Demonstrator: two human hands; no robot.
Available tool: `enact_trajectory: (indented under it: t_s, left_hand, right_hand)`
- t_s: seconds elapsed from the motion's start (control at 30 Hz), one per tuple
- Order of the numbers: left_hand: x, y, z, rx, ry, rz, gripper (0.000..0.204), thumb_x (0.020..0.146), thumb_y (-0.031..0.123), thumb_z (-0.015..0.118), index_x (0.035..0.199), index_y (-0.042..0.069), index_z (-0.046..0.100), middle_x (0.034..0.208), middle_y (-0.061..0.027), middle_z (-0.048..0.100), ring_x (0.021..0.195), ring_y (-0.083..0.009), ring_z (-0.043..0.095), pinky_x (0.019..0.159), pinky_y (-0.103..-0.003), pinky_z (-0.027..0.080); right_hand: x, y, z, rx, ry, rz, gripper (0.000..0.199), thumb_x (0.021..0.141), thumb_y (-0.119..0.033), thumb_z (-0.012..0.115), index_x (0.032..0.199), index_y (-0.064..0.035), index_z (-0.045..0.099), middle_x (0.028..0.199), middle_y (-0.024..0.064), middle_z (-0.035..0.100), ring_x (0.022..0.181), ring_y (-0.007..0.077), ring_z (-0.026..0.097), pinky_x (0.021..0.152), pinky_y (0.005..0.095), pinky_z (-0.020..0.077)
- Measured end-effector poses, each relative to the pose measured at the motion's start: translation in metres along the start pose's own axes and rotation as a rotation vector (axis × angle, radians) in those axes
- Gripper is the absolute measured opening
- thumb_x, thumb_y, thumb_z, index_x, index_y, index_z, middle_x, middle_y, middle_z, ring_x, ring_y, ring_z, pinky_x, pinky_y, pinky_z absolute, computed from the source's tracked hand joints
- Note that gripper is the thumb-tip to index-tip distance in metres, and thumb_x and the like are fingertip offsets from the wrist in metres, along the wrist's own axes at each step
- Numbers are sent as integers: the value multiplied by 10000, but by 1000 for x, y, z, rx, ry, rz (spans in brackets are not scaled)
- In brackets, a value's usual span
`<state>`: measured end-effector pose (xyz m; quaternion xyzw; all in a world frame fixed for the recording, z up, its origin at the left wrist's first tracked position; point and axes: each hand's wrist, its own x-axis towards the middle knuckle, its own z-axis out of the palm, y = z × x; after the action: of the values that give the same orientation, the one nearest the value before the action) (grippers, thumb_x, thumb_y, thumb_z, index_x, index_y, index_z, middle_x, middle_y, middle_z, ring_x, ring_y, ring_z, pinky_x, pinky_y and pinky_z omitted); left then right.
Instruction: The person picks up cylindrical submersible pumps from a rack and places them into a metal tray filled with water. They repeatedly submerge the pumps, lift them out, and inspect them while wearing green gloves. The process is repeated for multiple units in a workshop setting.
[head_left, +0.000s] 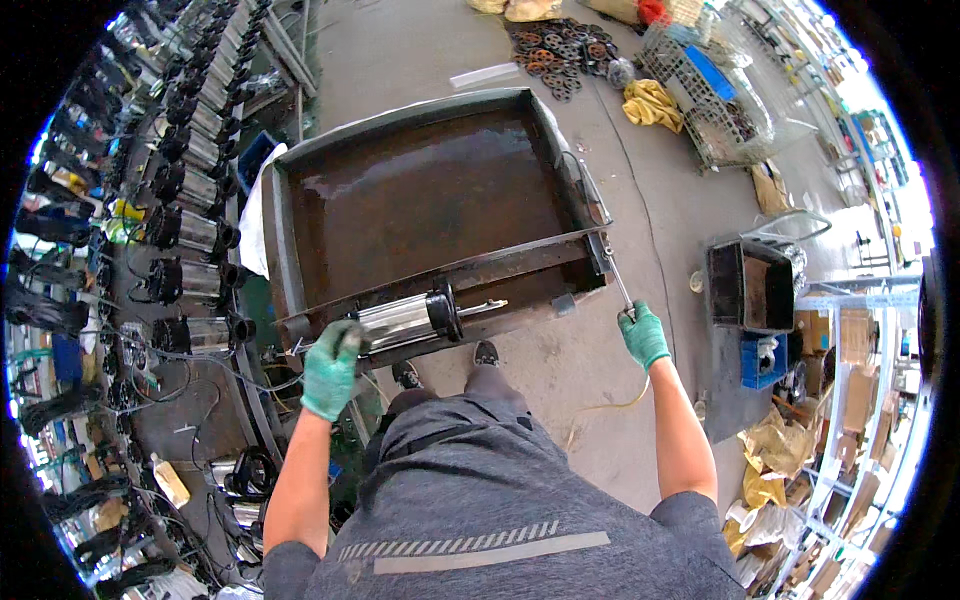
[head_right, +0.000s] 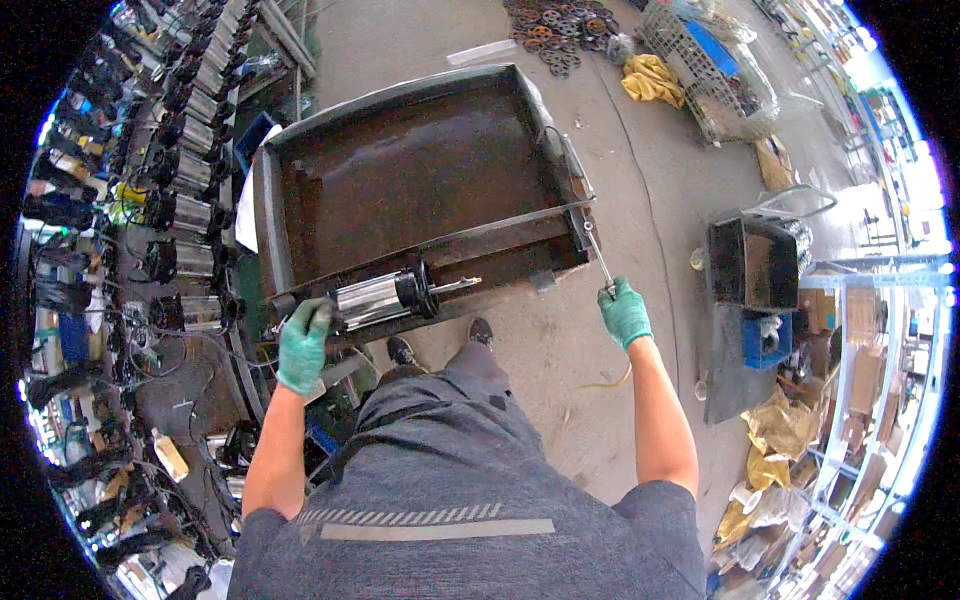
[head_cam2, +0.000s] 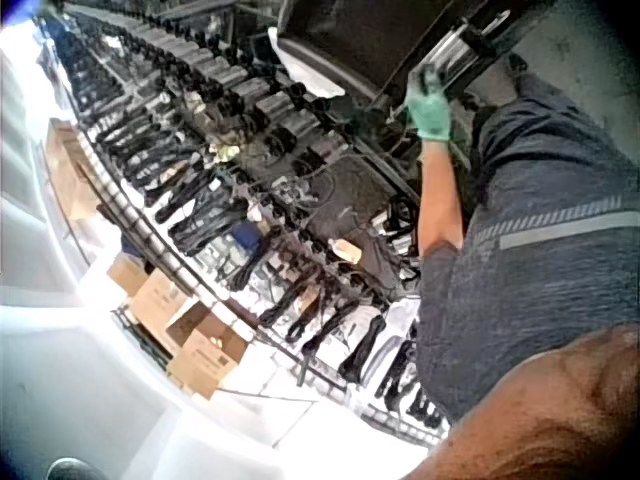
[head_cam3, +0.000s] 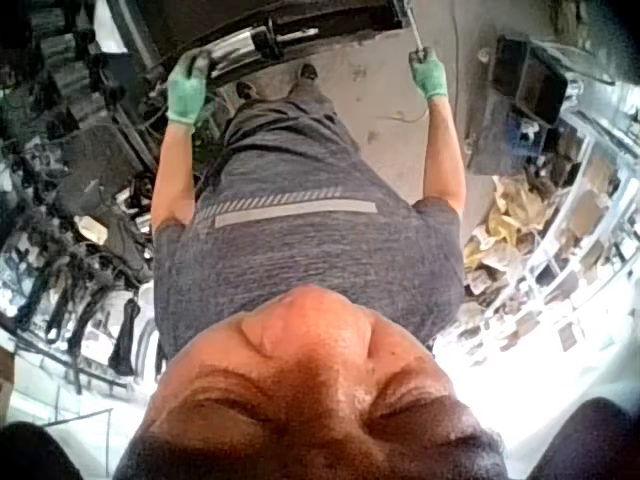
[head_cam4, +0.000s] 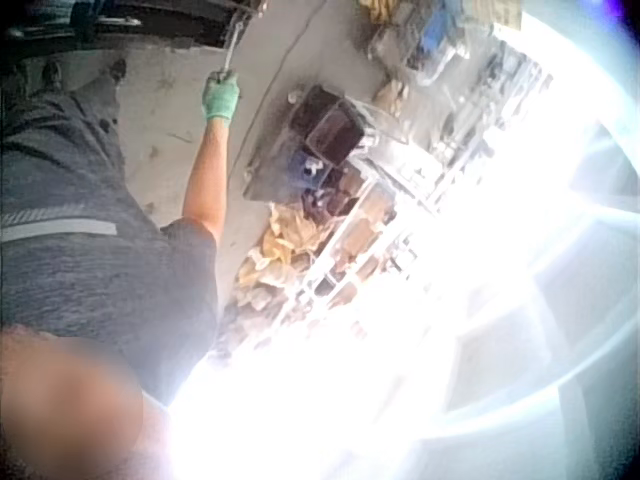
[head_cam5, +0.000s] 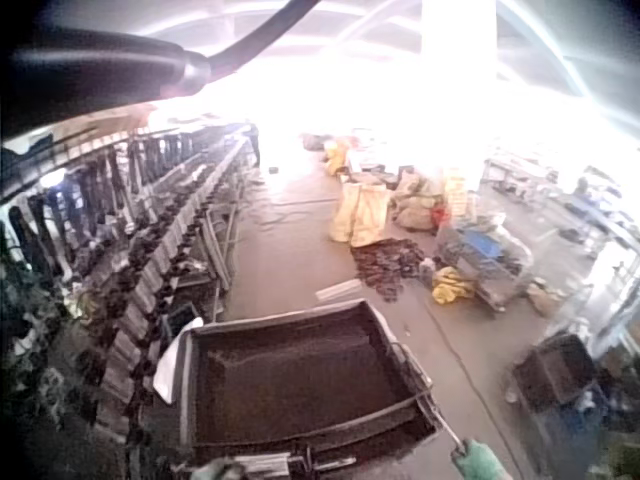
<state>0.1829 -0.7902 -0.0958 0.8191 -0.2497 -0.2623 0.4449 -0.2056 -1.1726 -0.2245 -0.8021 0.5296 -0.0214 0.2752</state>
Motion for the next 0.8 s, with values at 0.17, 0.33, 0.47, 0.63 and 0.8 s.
enact_trajectory:
  t_s: [0.17, 0.33, 0.47, 0.63, 0.8]
  left_hand:
    - [-35, -57, -56, 369, 82, -109, 298, 1016, 287, 619, 1135, 26, 699, 930, -150, 731, 867, -257, 708, 741, -398, 560]
    - [-41, -101, -107, 957, -94, 28, 296, 955, 327, 605, 1090, 75, 685, 1060, -176, 713, 1093, -372, 648, 1143, -545, 344]
    - [-21, -111, -133, 1290, -316, -7, 356, 942, 379, 628, 1149, 97, 697, 1228, -178, 711, 1348, -372, 548, 1211, -621, 225]
    - [3, -95, -166, 1584, -632, -79, 433, 956, 466, 612, 1200, 131, 739, 1253, -144, 725, 1315, -385, 583, 1227, -676, 129]
    - [12, -59, -205, 1542, -870, -264, 437, 947, 531, 600, 1119, 171, 777, 1111, -104, 771, 1118, -338, 698, 1098, -644, 351]
  right_hand:
    - [67, 20, 50, -31, 24, 18, 393, 943, -327, 622, 1178, -13, 590, 984, 314, 686, 961, 519, 653, 785, 564, 517]
    - [51, -22, 49, -99, 134, -175, 343, 935, -219, 682, 1156, 15, 564, 1034, 281, 663, 948, 469, 641, 861, 505, 508]
    - [11, -131, 45, 226, 52, -336, 278, 949, -126, 677, 1177, 2, 580, 1038, 234, 654, 950, 403, 636, 886, 439, 509]
    - [-55, -293, 73, 87, -237, -866, 333, 925, -191, 683, 1217, -57, 596, 1280, 213, 604, 1033, 442, 655, 832, 498, 544]
    - [-42, -350, 78, -334, -445, -784, 194, 889, -201, 665, 1041, -86, 630, 1146, 188, 657, 884, 459, 673, 743, 547, 544]
